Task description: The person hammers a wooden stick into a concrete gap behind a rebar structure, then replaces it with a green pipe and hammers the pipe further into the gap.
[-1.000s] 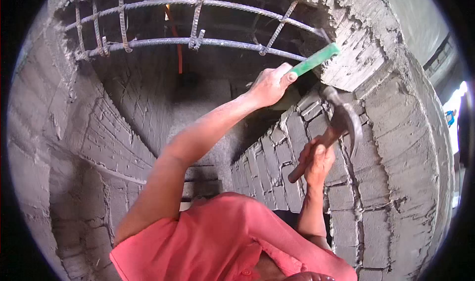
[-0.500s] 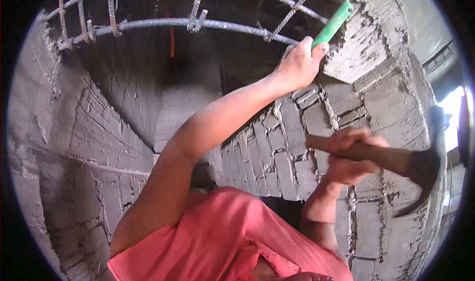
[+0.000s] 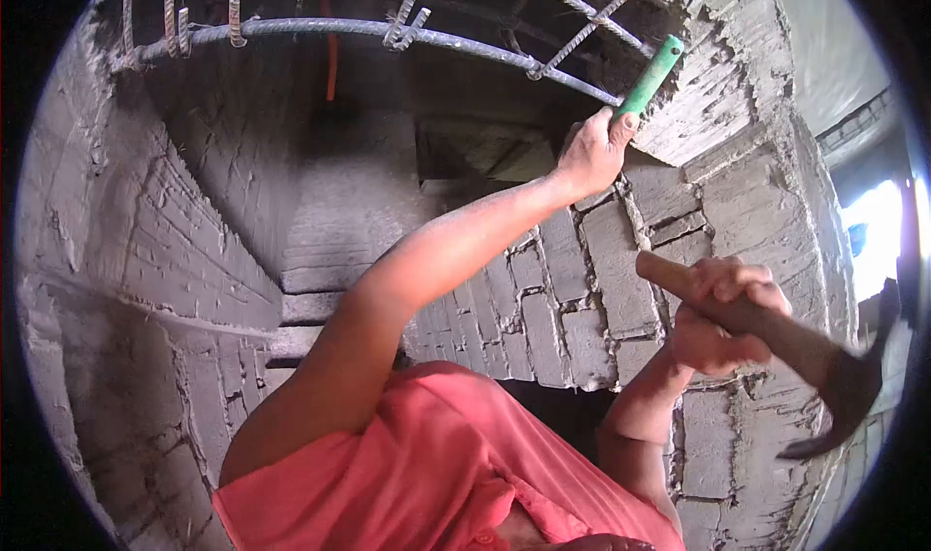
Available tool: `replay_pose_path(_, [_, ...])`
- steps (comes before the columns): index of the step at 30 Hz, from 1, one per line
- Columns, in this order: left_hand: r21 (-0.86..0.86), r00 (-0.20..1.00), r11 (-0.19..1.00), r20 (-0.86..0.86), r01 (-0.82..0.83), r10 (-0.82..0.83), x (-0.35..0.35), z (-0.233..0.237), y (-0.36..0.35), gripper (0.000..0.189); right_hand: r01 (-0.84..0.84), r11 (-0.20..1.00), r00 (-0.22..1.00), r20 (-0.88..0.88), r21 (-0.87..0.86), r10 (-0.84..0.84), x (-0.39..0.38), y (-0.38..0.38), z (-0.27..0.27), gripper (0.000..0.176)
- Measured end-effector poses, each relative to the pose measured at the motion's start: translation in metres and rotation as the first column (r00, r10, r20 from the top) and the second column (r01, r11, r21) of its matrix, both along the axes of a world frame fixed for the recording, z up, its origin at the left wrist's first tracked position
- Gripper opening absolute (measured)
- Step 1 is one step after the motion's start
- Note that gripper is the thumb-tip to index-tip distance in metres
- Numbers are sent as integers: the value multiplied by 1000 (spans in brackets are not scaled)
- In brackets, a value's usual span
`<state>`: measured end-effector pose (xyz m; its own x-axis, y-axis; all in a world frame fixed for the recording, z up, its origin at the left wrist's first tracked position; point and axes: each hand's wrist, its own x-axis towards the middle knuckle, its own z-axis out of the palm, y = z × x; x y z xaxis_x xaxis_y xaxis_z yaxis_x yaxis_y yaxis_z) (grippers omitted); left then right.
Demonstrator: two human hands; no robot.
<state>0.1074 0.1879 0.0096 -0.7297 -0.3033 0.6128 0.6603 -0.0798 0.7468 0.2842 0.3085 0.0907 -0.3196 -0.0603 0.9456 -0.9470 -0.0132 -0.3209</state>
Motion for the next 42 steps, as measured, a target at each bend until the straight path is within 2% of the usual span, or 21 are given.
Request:
replay_pose_path(5, [-16,994,996,76,84,-83,-2,3,-20,75,126,992,990,54,22,-127,-11,-6,3,57])
replay_pose_path(7, [-76,992,994,107,82,-73,-5,2,-27,77,271,928,957,-177,255,-230,-37,-9,6,46])
replay_pose_path(9, [-54,995,996,76,65,-60,-4,6,-31,80,592,733,803,-324,334,-501,-72,-6,-6,45])
replay_pose_path(13, [-196,991,975,103,103,-84,-4,6,-35,71,466,598,657,197,653,-727,-107,-20,2,39])
replay_pose_path(15, [-79,984,985,101,155,-147,8,12,-45,71,485,601,744,62,635,-665,-88,-29,-4,42])
replay_pose_path(16, [-34,981,980,23,194,-193,2,7,-48,70,417,710,790,159,568,-592,-67,-45,-5,42])
replay_pose_path(19, [-64,982,980,8,189,-188,-19,-6,-42,68,307,867,949,-192,393,-249,-52,-56,2,55])
replay_pose_path(23, [-79,957,956,95,282,-275,-18,-3,-48,74,5,983,982,-187,184,30,-53,-59,16,50])
replay_pose_path(25, [-37,975,974,-18,222,-222,-15,-2,-44,69,418,797,908,-198,436,-368,-81,-27,12,48])
replay_pose_path(27, [-5,976,977,-40,215,-215,-12,3,-45,70,460,625,675,209,630,-707,-114,-9,1,52])
replay_pose_path(29, [-65,967,972,135,228,-217,-9,6,-47,70,538,537,664,66,650,-745,-98,-12,1,50])
replay_pose_path(31, [-54,975,974,51,219,-217,-16,0,-45,75,424,763,789,216,488,-576,-77,-23,-2,46])
replay_pose_path(32, [-64,975,975,80,211,-205,-9,2,-47,76,467,762,850,10,448,-527,-72,-26,3,43])
replay_pose_path(33, [-76,977,978,103,197,-189,-6,7,-51,77,326,901,925,99,286,-366,-57,-33,8,42])
replay_pose_path(34, [-106,976,974,105,200,-189,-9,5,-51,73,439,863,895,-204,251,-396,-45,-48,21,48])
replay_pose_path(35, [-105,976,974,109,201,-190,-9,5,-51,73,159,968,985,-94,194,-143,-41,-46,34,48])
replay_pose_path(37, [-124,984,978,82,167,-158,-7,5,-51,71,-155,968,948,-245,199,202,-26,-65,48,54])
replay_pose_path(38, [-123,983,978,84,171,-161,-8,4,-50,71,-152,968,949,-244,199,199,-36,-60,46,54])
replay_pose_path(40, [-123,984,979,95,165,-154,-6,5,-46,72,474,822,836,-455,315,-307,-79,-28,28,49])
replay_pose_path(41, [-123,984,979,88,165,-155,-4,10,-45,72,674,567,735,-350,473,-581,-112,19,-5,46])
replay_pose_path(42, [-174,988,977,115,125,-106,0,15,-44,73,442,660,701,225,608,-677,-105,-9,3,40])
